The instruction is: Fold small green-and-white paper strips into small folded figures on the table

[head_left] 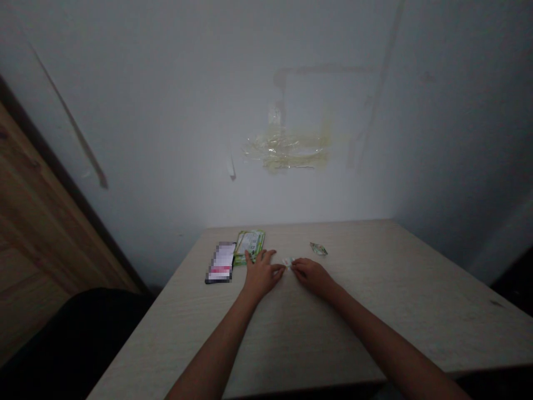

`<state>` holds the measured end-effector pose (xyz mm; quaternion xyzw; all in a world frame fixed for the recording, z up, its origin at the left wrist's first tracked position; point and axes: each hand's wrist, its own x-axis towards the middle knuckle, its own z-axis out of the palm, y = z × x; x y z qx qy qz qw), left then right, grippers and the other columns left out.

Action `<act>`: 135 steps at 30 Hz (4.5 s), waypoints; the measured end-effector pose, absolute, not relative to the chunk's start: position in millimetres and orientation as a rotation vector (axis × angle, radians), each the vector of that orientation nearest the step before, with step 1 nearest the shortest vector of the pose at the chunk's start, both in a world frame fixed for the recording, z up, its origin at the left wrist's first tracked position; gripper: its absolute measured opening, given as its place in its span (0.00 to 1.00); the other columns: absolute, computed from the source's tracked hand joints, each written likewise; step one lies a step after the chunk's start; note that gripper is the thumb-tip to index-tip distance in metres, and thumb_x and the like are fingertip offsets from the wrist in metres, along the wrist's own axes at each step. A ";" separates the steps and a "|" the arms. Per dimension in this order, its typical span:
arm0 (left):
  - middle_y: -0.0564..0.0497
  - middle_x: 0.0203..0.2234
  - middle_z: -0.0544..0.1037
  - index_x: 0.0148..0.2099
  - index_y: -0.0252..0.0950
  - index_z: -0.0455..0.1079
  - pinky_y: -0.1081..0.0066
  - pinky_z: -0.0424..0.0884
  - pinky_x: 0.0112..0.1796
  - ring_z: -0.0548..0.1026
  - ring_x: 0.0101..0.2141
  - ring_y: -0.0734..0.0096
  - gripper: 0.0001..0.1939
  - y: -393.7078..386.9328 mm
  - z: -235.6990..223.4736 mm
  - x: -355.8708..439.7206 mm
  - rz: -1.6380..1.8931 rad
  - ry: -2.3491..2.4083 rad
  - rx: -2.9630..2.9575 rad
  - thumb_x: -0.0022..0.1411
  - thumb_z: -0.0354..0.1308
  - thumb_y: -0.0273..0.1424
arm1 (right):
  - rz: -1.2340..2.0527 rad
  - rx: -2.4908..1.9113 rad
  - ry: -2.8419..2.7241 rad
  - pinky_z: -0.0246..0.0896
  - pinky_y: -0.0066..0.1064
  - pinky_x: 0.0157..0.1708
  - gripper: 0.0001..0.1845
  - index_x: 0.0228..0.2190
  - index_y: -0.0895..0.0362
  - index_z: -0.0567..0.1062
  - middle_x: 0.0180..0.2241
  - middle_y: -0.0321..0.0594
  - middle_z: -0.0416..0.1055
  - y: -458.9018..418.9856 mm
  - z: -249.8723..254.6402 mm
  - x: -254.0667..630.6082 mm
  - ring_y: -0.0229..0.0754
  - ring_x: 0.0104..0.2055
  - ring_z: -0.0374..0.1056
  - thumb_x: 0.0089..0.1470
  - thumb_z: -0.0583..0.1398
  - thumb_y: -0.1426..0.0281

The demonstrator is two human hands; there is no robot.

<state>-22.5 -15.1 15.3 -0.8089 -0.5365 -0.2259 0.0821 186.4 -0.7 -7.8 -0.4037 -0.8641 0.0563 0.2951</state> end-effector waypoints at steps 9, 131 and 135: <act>0.53 0.58 0.68 0.46 0.58 0.75 0.28 0.27 0.56 0.59 0.59 0.47 0.13 -8.4 15.8 -21.8 -0.636 -1.654 -2.315 0.63 0.53 0.42 | 0.183 -1.081 -2.305 0.63 0.33 0.49 0.14 0.42 0.56 0.78 0.43 0.44 0.75 -2.3 -5.8 186.4 0.42 0.46 0.70 0.61 0.53 0.70; 0.54 0.57 0.68 0.37 0.48 0.75 0.28 0.35 0.55 0.59 0.58 0.54 0.05 -4.6 2.9 2.2 -0.863 -2.045 -2.370 0.59 0.60 0.39 | 0.062 -1.422 -2.196 0.56 0.32 0.44 0.09 0.37 0.54 0.81 0.34 0.42 0.74 2.6 -9.0 174.3 0.41 0.39 0.67 0.56 0.61 0.68; 0.54 0.57 0.67 0.37 0.48 0.75 0.29 0.35 0.55 0.59 0.58 0.54 0.06 -4.5 4.9 2.7 -0.840 -2.067 -2.373 0.59 0.59 0.39 | 0.056 -1.445 -2.203 0.56 0.32 0.44 0.10 0.37 0.54 0.81 0.34 0.42 0.74 2.9 -8.8 173.6 0.41 0.39 0.67 0.57 0.60 0.67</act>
